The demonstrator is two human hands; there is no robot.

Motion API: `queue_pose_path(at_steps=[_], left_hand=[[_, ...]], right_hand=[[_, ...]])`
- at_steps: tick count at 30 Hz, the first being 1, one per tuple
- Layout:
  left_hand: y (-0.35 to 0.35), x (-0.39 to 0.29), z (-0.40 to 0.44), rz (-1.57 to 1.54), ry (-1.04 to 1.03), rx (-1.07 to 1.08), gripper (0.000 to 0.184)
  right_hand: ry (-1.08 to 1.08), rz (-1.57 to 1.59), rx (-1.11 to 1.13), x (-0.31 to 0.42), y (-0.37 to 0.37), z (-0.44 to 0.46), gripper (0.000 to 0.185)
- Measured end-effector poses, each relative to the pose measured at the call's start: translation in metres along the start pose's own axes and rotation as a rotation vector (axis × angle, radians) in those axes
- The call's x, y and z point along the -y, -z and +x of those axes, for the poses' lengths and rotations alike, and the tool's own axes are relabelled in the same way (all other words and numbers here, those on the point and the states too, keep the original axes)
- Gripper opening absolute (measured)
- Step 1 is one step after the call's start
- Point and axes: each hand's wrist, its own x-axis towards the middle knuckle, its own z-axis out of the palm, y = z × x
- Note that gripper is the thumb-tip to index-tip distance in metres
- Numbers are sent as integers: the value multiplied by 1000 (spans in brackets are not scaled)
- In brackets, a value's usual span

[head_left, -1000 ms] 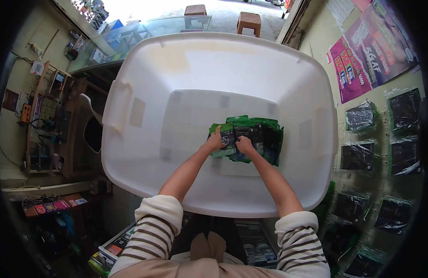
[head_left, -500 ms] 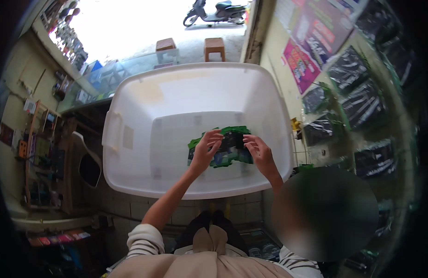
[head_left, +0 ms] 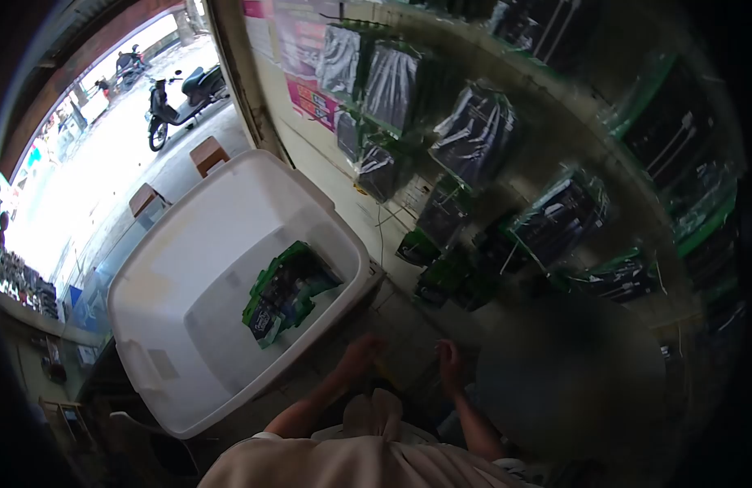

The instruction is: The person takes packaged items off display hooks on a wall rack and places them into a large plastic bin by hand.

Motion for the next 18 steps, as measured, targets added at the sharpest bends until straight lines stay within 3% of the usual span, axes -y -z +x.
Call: queue_pose_path(at_steps=[1,3,5,7,9,11,13,16,18], left_hand=[[-11,33,-6,2,-2,46,18],[-21,93,-26,25,199,83,22],[-10,115,-47,160,244,186,25],[5,146,-70,326,272,327,29],[10,178,-90,459,329,376,30],[15,181,-94,601,376,408,30],[14,172,-96,545,243,449,31],[0,168,-84,592,263,504,30],[-18,174,-75,537,252,461,30]], right_hand=[[-122,-29,-31,-28,-3,-19,22],[-189,-117,-37,-99,-7,-62,23],[-257,-215,-41,-149,-4,-108,26],[-536,-390,47,-173,1,-150,31],[-606,-323,6,-168,6,-177,32],[-660,-253,-34,-161,10,-196,34],[-708,-189,70,-157,20,-212,34],[-663,-384,122,-227,8,-240,32],[-677,-304,82,-226,10,-236,32]])
